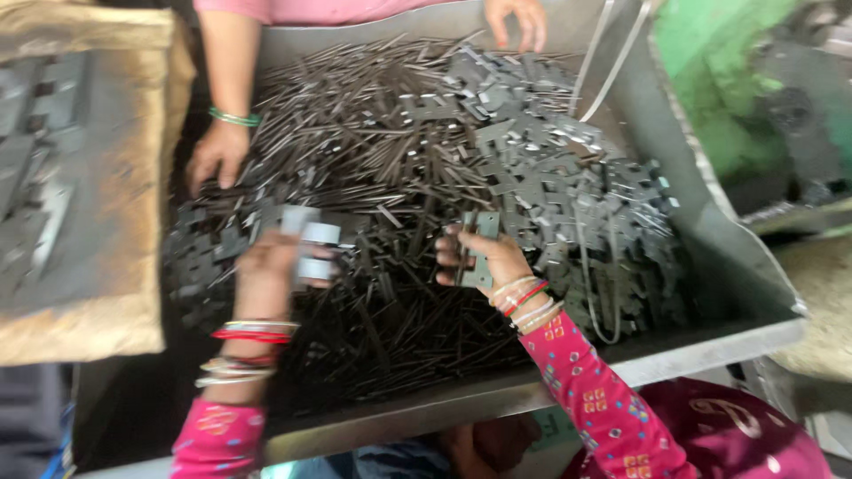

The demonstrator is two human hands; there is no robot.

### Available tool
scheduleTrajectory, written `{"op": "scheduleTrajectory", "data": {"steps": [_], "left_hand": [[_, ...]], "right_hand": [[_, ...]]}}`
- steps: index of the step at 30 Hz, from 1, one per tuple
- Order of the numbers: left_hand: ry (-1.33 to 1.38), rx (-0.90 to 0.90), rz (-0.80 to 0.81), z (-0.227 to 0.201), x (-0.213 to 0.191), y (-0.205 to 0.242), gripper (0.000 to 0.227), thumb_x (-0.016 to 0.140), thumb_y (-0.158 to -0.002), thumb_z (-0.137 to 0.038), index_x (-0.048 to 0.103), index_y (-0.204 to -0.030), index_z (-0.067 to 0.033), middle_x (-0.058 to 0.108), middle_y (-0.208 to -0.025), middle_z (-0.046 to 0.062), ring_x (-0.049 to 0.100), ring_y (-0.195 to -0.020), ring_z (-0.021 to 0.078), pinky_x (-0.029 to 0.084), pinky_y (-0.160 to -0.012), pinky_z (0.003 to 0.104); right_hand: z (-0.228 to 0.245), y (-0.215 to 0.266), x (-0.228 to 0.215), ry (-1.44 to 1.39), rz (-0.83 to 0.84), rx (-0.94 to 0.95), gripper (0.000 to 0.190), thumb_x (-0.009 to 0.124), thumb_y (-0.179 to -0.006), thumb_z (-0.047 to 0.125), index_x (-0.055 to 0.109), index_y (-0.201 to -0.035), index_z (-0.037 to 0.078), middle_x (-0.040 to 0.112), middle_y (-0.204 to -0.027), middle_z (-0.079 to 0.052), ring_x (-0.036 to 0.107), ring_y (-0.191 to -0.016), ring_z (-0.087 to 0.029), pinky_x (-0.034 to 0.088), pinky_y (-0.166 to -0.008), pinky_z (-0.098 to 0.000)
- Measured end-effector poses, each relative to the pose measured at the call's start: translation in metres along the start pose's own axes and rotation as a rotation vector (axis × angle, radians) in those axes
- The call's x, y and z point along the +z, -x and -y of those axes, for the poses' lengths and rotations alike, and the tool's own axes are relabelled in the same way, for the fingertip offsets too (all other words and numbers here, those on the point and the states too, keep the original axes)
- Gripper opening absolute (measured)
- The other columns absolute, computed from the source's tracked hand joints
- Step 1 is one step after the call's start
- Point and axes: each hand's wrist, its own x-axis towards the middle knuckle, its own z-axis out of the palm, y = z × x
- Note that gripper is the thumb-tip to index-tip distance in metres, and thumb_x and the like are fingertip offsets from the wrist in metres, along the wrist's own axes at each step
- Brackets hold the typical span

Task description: The person inserts metal rods into hinge plates and places the assembled units into a bin. They occasionally use a metal hook tool to move parts within the bin. Another person works alongside at the same bin.

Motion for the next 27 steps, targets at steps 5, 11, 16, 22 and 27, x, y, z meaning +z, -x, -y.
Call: {"op": "scheduleTrajectory", "data": {"steps": [5,11,16,22,27], "left_hand": [[-0.633,0.158,0.174,0.021,0.101,0.069,0.044,0.071,-0.092,-0.026,0.059,-0.126,-0.0026,0.068,-0.107,0.031,0.066,-0.098,0.0461,0.054,-0.077,0.048],[-0.605,0.186,0.003,0.028,0.090,0.072,0.040,0.059,-0.091,-0.005,0.058,-0.130,0.0029,0.071,-0.091,0.025,0.070,-0.086,0.0411,0.055,-0.076,0.047],[-0.457,0.206,-0.085,-0.035,0.023,0.064,0.022,0.055,-0.089,0.000,0.062,-0.111,0.0019,0.070,-0.079,0.023,0.072,-0.074,0.0411,0.054,-0.067,0.045],[-1.273,0.734,-0.534,-0.110,-0.091,0.019,0.028,0.063,-0.098,-0.005,0.058,-0.126,-0.0054,0.069,-0.097,0.021,0.068,-0.086,0.0434,0.053,-0.071,0.052],[-1.680,0.439,-0.672,-0.136,-0.222,-0.050,0.023,0.064,-0.092,-0.010,0.064,-0.115,-0.0078,0.071,-0.088,0.020,0.069,-0.075,0.0418,0.054,-0.064,0.052]], "right_hand": [[-0.067,-0.003,0.031,-0.020,0.130,0.068,0.039,0.064,-0.109,0.037,0.066,-0.129,0.004,0.067,-0.117,-0.014,0.064,-0.105,-0.029,0.055,-0.087,-0.0476],[-0.064,0.023,0.034,0.039,0.188,0.079,0.076,0.046,-0.094,0.061,0.038,-0.153,0.013,0.058,-0.142,-0.015,0.058,-0.129,-0.029,0.051,-0.097,-0.0524],[-0.048,0.040,0.053,0.162,0.284,-0.071,0.073,0.050,-0.097,0.049,0.035,-0.151,0.003,0.059,-0.137,-0.024,0.063,-0.124,-0.034,0.059,-0.091,-0.0549],[-0.047,0.050,0.050,0.570,0.141,-0.029,0.053,0.053,-0.099,0.039,0.057,-0.139,0.003,0.073,-0.116,-0.019,0.072,-0.102,-0.027,0.062,-0.075,-0.0410],[-0.060,0.043,0.033,0.539,0.225,0.003,0.045,0.060,-0.097,0.031,0.061,-0.133,0.003,0.076,-0.106,-0.014,0.075,-0.093,-0.023,0.062,-0.071,-0.0363]]}}
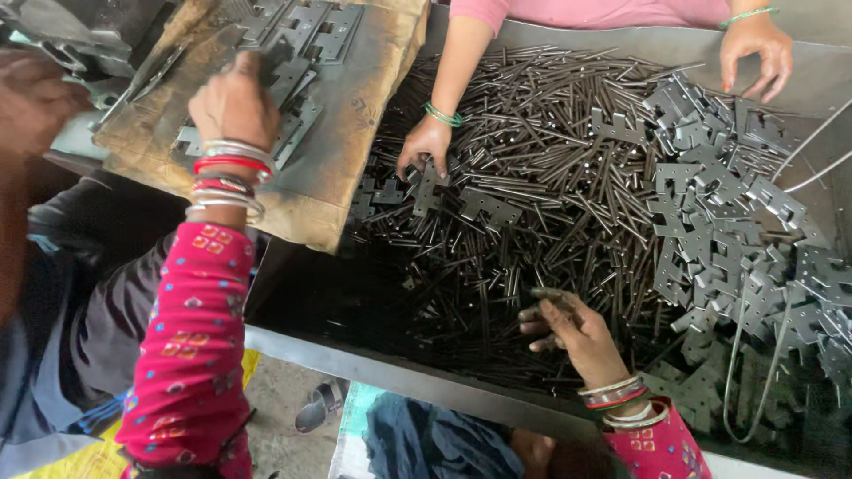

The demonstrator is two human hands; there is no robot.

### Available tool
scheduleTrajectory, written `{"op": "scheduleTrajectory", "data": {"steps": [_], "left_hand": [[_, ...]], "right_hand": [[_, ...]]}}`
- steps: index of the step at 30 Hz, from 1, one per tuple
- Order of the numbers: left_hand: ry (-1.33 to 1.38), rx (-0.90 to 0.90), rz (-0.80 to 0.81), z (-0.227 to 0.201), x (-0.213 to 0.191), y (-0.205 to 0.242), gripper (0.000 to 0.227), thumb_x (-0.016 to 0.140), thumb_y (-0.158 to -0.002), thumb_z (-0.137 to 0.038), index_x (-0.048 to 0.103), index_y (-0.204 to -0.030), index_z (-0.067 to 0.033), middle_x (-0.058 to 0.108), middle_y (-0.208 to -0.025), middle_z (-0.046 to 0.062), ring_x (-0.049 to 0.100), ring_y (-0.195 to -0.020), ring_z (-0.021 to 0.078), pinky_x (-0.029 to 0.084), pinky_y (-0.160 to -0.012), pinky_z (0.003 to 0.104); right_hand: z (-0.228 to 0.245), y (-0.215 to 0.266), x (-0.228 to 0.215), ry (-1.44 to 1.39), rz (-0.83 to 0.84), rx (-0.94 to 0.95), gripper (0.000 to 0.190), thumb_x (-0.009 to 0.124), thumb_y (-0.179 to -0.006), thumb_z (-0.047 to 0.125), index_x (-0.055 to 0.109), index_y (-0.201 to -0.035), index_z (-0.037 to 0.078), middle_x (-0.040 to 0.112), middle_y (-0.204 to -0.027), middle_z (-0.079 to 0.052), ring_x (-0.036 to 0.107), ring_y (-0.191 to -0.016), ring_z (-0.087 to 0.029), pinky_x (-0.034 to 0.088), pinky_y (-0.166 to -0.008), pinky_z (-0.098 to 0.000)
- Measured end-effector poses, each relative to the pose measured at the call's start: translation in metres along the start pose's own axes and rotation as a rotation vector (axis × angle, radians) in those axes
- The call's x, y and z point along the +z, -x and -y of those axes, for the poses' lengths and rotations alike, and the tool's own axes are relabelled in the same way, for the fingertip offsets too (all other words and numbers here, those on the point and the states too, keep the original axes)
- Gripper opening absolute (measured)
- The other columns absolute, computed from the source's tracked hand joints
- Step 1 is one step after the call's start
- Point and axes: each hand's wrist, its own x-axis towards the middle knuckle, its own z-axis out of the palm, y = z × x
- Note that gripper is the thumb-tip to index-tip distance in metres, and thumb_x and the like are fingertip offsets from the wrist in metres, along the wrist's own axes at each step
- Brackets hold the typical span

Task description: The person inserts metal rods into hinge plates and places the assembled units into a bin. They occasionally use a metal hook tool to move parts within the bin. Another person works alongside at the same bin.

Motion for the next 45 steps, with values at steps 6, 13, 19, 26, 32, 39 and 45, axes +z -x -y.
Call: {"op": "scheduleTrajectory", "data": {"steps": [6,13,19,26,32,39,45], "left_hand": [[0.137,-0.078,-0.005,0.063,0.052,-0.017,0.027,0.062,-0.109,-0.019,0.062,-0.125,0.0033,0.069,-0.091,0.030,0.065,-0.086,0.0525,0.050,-0.075,0.060],[0.624,0.021,-0.272,-0.004,0.010,0.023,0.038,0.045,-0.102,-0.005,0.058,-0.133,0.0120,0.068,-0.123,0.033,0.072,-0.115,0.0450,0.057,-0.099,0.049],[0.990,0.040,0.148,-0.141,-0.080,0.147,0.024,0.053,-0.106,-0.014,0.067,-0.119,0.0002,0.073,-0.105,0.019,0.072,-0.092,0.0334,0.056,-0.083,0.039],[0.760,0.143,0.863,-0.209,-0.090,0.238,0.038,0.069,-0.090,-0.032,0.070,-0.117,-0.0053,0.074,-0.110,0.018,0.070,-0.096,0.0392,0.057,-0.080,0.045],[0.646,0.067,0.758,-0.153,-0.006,0.258,0.030,0.058,-0.094,-0.022,0.072,-0.117,-0.0086,0.074,-0.105,0.022,0.070,-0.098,0.0425,0.056,-0.086,0.048],[0.334,0.002,0.983,-0.099,0.114,0.245,0.033,0.055,-0.092,-0.024,0.072,-0.116,-0.0101,0.072,-0.111,0.023,0.066,-0.106,0.0444,0.052,-0.093,0.053],[0.397,0.056,1.064,-0.103,0.135,0.257,0.034,0.058,-0.087,-0.024,0.073,-0.113,-0.0074,0.071,-0.112,0.024,0.066,-0.110,0.0437,0.052,-0.098,0.051]], "right_hand": [[-0.017,-0.007,-0.004,0.081,0.012,-0.007,0.043,0.062,-0.097,0.028,0.061,-0.133,0.004,0.077,-0.104,-0.009,0.074,-0.091,-0.018,0.059,-0.069,-0.0313],[-0.005,0.006,0.008,0.395,-0.026,-0.128,0.040,0.067,-0.095,0.022,0.064,-0.131,0.004,0.078,-0.102,-0.005,0.069,-0.087,-0.011,0.057,-0.072,-0.0267],[0.010,0.016,0.022,0.565,-0.111,-0.270,0.033,0.073,-0.092,0.021,0.070,-0.120,0.004,0.079,-0.088,-0.007,0.072,-0.077,-0.008,0.059,-0.067,-0.0254],[0.016,0.050,-0.025,0.835,-0.295,-0.526,0.031,0.074,-0.091,0.026,0.069,-0.114,0.005,0.076,-0.098,-0.010,0.076,-0.083,-0.020,0.059,-0.067,-0.0312],[0.010,0.107,-0.136,1.256,-0.527,-0.342,0.046,0.070,-0.093,0.042,0.070,-0.121,0.007,0.076,-0.096,-0.015,0.074,-0.085,-0.031,0.058,-0.073,-0.0428],[-0.035,0.147,-0.245,1.453,-0.560,0.299,0.068,0.060,-0.091,0.068,0.071,-0.136,0.019,0.078,-0.093,-0.019,0.076,-0.093,-0.037,0.060,-0.088,-0.0484],[-0.066,0.074,-0.319,1.705,-0.291,0.560,0.081,0.053,-0.090,0.079,0.070,-0.130,0.011,0.082,-0.099,-0.017,0.078,-0.098,-0.037,0.063,-0.088,-0.0467]]}}
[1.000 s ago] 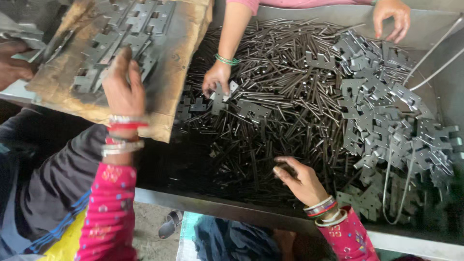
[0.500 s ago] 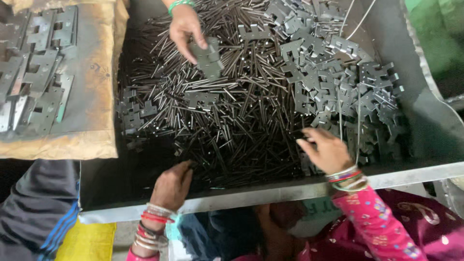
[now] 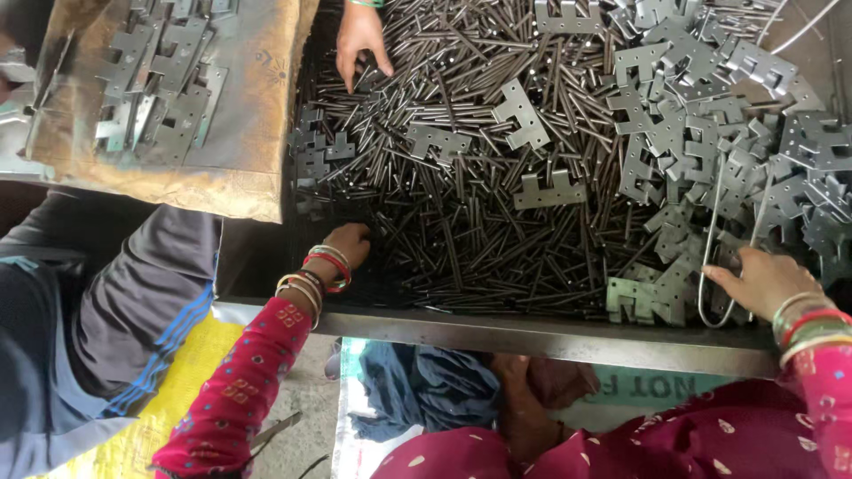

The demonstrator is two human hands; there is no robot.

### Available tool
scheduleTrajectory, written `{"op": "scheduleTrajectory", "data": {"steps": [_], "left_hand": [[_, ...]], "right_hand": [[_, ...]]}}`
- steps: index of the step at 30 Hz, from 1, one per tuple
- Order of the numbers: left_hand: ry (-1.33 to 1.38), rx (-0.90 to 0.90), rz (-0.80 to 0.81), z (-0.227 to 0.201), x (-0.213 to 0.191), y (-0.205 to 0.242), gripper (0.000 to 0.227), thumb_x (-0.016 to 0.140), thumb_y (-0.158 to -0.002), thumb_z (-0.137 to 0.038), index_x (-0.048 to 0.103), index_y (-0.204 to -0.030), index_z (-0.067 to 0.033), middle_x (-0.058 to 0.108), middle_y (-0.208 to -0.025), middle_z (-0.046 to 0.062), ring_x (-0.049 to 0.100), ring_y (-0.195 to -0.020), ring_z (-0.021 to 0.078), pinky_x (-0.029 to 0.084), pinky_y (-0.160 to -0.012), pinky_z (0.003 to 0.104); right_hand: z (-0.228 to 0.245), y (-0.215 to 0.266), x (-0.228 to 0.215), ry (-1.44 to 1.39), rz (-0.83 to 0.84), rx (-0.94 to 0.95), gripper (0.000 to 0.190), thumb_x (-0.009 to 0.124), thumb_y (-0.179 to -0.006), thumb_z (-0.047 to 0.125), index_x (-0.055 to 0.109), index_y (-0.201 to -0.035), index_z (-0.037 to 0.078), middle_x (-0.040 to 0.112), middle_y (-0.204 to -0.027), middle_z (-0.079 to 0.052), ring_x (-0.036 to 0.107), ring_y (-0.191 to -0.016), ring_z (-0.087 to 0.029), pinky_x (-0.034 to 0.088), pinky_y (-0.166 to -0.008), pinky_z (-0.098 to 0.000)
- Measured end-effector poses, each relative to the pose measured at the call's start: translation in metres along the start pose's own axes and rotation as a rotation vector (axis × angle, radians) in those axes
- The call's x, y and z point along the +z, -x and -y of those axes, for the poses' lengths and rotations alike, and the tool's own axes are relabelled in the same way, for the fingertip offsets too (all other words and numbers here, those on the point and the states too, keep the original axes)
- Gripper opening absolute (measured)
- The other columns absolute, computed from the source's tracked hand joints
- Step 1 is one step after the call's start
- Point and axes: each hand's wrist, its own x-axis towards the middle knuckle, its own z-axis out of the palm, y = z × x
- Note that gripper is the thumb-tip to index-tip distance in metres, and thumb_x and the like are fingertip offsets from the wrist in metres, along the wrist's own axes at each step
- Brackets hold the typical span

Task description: The person inserts metal rods into hinge plates and places the assembled units into a bin. They occasionally use a metal hook tool to move parts within the bin. Another person works alongside at the same bin.

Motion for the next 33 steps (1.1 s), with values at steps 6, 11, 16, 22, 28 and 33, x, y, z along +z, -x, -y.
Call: {"op": "scheduleTrajectory", "data": {"steps": [6,11,16,22,28,33], "left_hand": [[-0.034,-0.114,0.005,-0.022,-0.003,0.004,0.038,0.064,-0.088,-0.030,0.068,-0.115,-0.0045,0.071,-0.112,0.025,0.066,-0.109,0.0448,0.051,-0.096,0.053],[0.098,0.028,-0.091,-0.027,-0.008,0.010,0.046,0.069,-0.086,-0.037,0.067,-0.120,-0.0069,0.071,-0.112,0.024,0.066,-0.107,0.0432,0.052,-0.094,0.050],[0.220,0.343,0.003,-0.046,-0.012,0.026,0.036,0.066,-0.087,-0.029,0.072,-0.118,-0.0119,0.074,-0.115,0.017,0.069,-0.108,0.0379,0.054,-0.094,0.044],[-0.051,0.053,-0.191,-0.132,-0.037,0.081,0.031,0.066,-0.093,-0.036,0.072,-0.113,-0.0129,0.073,-0.113,0.016,0.070,-0.108,0.0360,0.055,-0.093,0.046],[1.179,0.571,0.056,-0.236,-0.053,0.128,0.051,0.062,-0.102,-0.030,0.052,-0.140,0.0032,0.068,-0.125,0.022,0.067,-0.115,0.0314,0.056,-0.096,0.041],[1.994,0.329,0.211,-0.265,-0.028,0.127,0.037,0.049,-0.109,-0.020,0.047,-0.138,0.0027,0.069,-0.121,0.023,0.074,-0.103,0.0329,0.063,-0.088,0.042]], "right_hand": [[-0.008,0.000,-0.009,-0.315,0.020,0.030,0.069,0.071,-0.083,0.067,0.072,-0.118,0.007,0.079,-0.097,-0.019,0.078,-0.090,-0.037,0.061,-0.086,-0.0463],[0.006,0.034,-0.030,-0.706,-0.412,-0.169,0.039,0.075,-0.096,0.026,0.065,-0.128,0.005,0.075,-0.105,-0.020,0.074,-0.093,-0.030,0.056,-0.085,-0.0422],[0.048,0.089,-0.073,-1.398,-0.653,-0.440,0.023,0.053,-0.111,-0.012,0.042,-0.130,-0.006,0.069,-0.106,-0.023,0.072,-0.095,-0.027,0.058,-0.088,-0.0331],[0.100,0.161,-0.142,-1.231,-0.750,-0.511,0.030,0.049,-0.112,-0.007,0.044,-0.142,-0.008,0.068,-0.120,-0.027,0.073,-0.101,-0.031,0.061,-0.078,-0.0367],[0.157,0.193,-0.163,-1.618,-0.003,-0.840,0.044,0.051,-0.099,0.002,0.052,-0.143,-0.003,0.072,-0.117,-0.025,0.078,-0.091,-0.027,0.066,-0.059,-0.0375],[0.234,0.193,-0.153,-0.993,-0.117,-0.892,0.070,0.073,-0.087,0.026,0.047,-0.149,0.005,0.072,-0.112,-0.019,0.070,-0.066,-0.032,0.058,-0.051,-0.0344]]}}
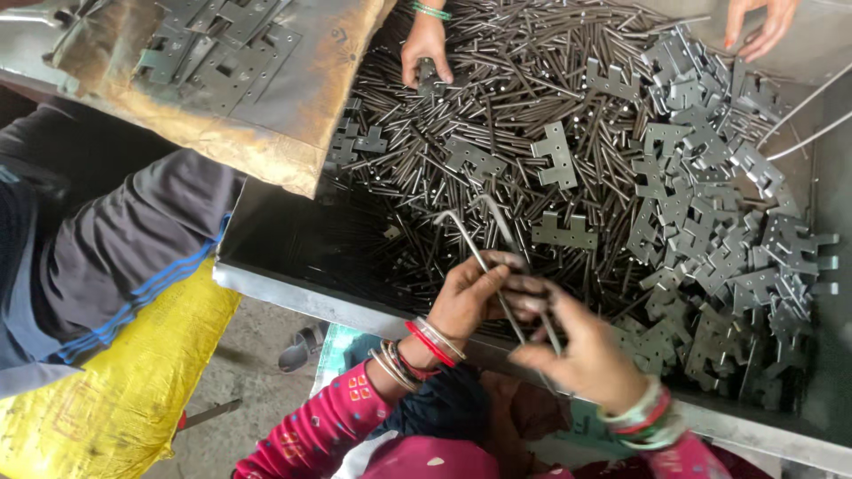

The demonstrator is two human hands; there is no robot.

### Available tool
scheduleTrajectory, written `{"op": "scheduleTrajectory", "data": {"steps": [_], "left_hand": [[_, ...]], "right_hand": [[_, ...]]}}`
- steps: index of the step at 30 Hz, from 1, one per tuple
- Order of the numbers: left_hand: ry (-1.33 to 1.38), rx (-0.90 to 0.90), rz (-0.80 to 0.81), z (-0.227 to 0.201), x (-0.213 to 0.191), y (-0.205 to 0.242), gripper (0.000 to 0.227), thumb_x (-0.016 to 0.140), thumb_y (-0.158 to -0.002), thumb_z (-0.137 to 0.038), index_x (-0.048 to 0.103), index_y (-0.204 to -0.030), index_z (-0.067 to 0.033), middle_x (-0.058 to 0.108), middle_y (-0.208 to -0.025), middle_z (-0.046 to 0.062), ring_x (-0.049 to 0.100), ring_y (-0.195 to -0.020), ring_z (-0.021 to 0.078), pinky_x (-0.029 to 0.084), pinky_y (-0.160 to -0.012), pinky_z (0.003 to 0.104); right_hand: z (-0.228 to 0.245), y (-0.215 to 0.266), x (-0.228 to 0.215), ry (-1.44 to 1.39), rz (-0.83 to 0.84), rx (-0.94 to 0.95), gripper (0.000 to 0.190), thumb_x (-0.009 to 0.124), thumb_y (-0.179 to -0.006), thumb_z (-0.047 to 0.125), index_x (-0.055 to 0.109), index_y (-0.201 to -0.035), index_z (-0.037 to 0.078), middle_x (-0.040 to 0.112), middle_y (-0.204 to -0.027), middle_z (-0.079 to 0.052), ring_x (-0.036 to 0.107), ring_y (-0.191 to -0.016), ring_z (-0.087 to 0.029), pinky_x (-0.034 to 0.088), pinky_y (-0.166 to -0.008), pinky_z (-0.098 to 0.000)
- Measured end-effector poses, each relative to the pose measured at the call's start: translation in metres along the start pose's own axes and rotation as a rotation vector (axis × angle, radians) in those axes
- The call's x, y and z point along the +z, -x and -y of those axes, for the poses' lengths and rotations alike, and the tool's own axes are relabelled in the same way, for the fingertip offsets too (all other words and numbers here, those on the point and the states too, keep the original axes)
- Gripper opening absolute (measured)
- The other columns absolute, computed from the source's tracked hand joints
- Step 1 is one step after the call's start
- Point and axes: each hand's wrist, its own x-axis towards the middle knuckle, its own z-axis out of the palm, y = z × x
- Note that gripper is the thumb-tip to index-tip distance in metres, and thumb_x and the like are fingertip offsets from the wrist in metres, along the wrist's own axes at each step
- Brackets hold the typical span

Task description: The person inserts metal rods into hinge plates and places the assembled units into a bin. They occasionally use a metal hook tool to move parts within the bin. Another person works alongside at the same bin.

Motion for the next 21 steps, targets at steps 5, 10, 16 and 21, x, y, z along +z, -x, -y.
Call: {"op": "scheduleTrajectory", "data": {"steps": [5,10,16,21], "left_hand": [[-0.123,0.052,-0.216,-0.027,-0.027,0.009,0.038,0.049,-0.106,-0.025,0.052,-0.134,0.0002,0.073,-0.113,0.023,0.076,-0.094,0.0309,0.064,-0.079,0.040],[-1.816,0.431,-0.682,-0.085,-0.060,0.054,0.033,0.066,-0.095,-0.038,0.073,-0.111,-0.0101,0.077,-0.101,0.014,0.074,-0.085,0.0323,0.058,-0.068,0.042],[-1.781,0.427,-0.816,-0.111,-0.071,0.075,0.021,0.065,-0.097,-0.029,0.069,-0.106,-0.0108,0.075,-0.094,0.012,0.071,-0.079,0.0351,0.055,-0.065,0.045],[-1.774,0.422,-0.827,-0.111,-0.071,0.074,0.018,0.066,-0.095,-0.027,0.069,-0.103,-0.0116,0.074,-0.090,0.010,0.071,-0.078,0.0327,0.055,-0.065,0.043]], "right_hand": [[0.022,-0.029,0.038,0.534,-0.074,-0.109,0.075,0.076,-0.082,0.027,0.046,-0.144,-0.004,0.063,-0.098,-0.019,0.069,-0.063,-0.034,0.057,-0.055,-0.0409],[0.026,-0.114,0.044,0.669,-0.087,-0.021,0.070,0.075,-0.087,0.032,0.047,-0.143,0.001,0.062,-0.094,-0.018,0.068,-0.059,-0.031,0.055,-0.049,-0.0420],[0.022,-0.278,0.112,0.719,-0.156,0.110,0.073,0.077,-0.087,0.039,0.047,-0.138,-0.004,0.060,-0.108,-0.028,0.073,-0.071,-0.038,0.060,-0.054,-0.0450],[-0.003,-0.401,0.198,0.605,-0.036,0.248,0.054,0.075,-0.086,0.034,0.065,-0.123,-0.004,0.074,-0.110,-0.023,0.074,-0.093,-0.033,0.061,-0.078,-0.0409]]}}
